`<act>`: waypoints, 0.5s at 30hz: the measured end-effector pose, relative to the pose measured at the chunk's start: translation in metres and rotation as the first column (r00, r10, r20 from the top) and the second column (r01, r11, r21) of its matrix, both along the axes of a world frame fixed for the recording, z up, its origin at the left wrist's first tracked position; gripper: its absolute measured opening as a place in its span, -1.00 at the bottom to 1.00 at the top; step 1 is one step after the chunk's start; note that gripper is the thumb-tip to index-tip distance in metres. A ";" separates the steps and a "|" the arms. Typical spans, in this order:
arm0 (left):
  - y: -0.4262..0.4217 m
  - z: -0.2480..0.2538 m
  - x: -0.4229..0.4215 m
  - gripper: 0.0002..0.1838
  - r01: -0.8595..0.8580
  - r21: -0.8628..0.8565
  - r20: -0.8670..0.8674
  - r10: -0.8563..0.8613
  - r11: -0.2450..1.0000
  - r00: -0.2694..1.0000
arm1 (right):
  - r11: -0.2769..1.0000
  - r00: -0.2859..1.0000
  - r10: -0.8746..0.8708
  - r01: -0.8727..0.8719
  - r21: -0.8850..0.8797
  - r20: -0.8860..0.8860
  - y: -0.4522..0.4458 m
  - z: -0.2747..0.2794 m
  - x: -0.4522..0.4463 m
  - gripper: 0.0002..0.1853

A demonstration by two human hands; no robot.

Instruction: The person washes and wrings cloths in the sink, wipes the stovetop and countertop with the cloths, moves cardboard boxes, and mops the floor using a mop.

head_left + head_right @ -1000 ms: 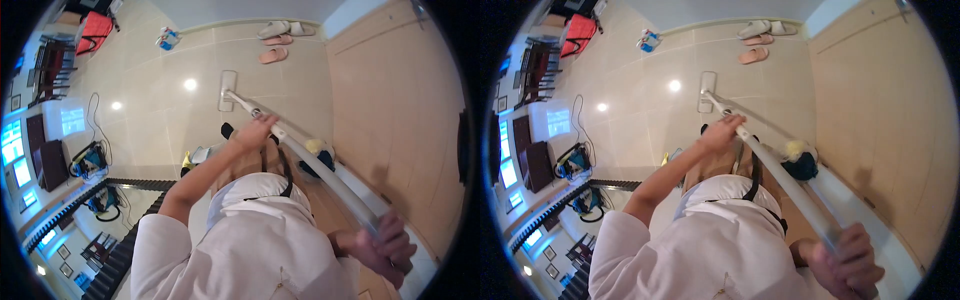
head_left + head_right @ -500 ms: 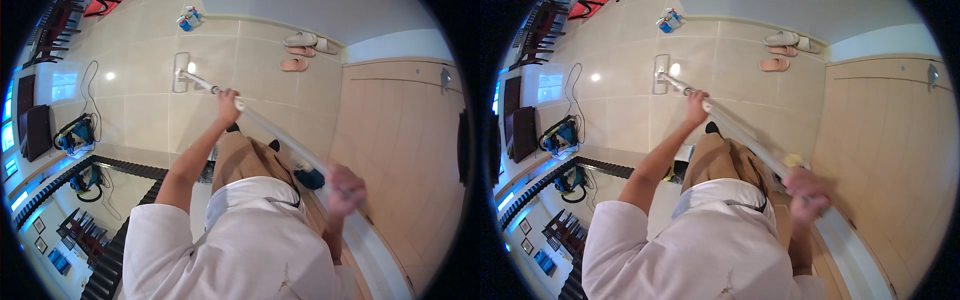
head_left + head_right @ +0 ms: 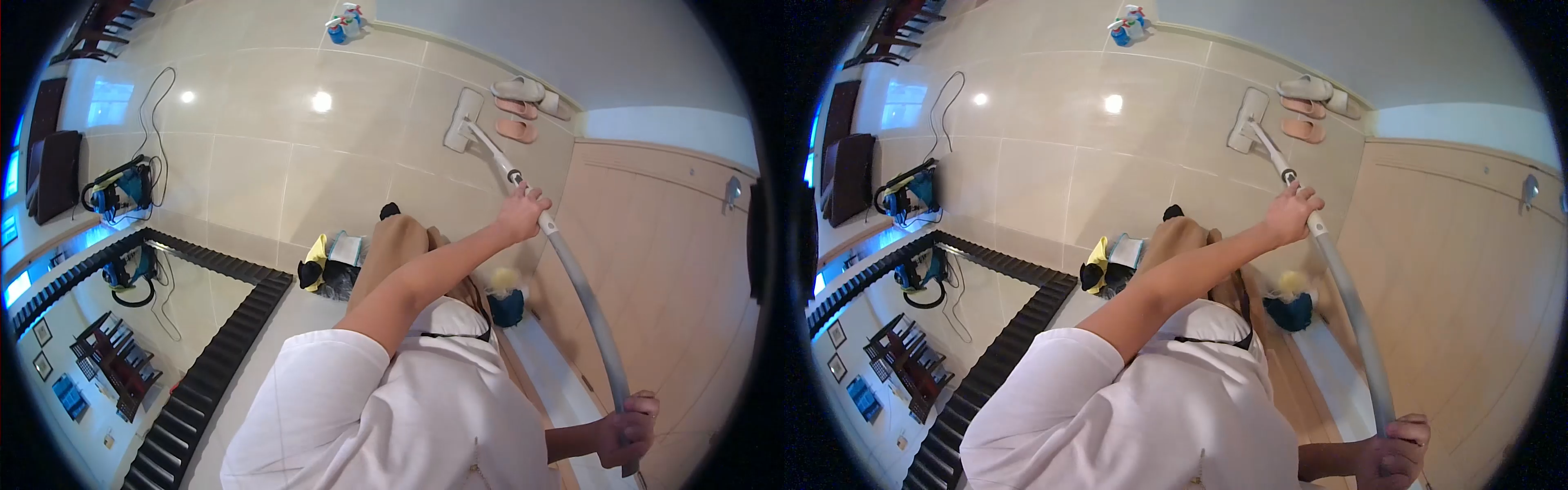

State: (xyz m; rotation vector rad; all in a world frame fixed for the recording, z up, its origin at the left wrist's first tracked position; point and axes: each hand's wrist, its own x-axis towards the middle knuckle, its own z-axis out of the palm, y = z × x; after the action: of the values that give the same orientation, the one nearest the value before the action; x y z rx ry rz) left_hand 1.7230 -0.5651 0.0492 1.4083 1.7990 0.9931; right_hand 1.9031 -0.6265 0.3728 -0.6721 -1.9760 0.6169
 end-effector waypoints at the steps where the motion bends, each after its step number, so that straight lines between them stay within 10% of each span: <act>1: -0.003 -0.002 -0.009 -0.59 -0.010 -0.002 -0.005 0.010 1.000 1.000 | 1.000 1.000 0.010 -0.010 -0.002 -0.005 0.001 -0.002 -0.002 -0.68; 11: -0.126 -0.037 -0.184 -0.48 -0.201 -0.147 -0.314 0.147 0.968 0.938 | 0.943 0.939 -0.018 -0.098 -0.317 -0.345 -0.009 -0.085 -0.111 -0.66; 15: -0.143 -0.084 -0.294 -0.51 -0.371 -0.163 -0.420 0.276 0.914 0.865 | 0.779 0.919 0.219 -0.366 -0.509 -0.327 -0.008 -0.158 -0.191 -0.76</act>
State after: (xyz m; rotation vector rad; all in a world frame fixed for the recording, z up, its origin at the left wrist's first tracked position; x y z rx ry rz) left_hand 1.4287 -0.7084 -0.0347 1.2331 2.4265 0.6468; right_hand 1.7122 -0.6342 0.2153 -0.5888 -1.6638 1.4514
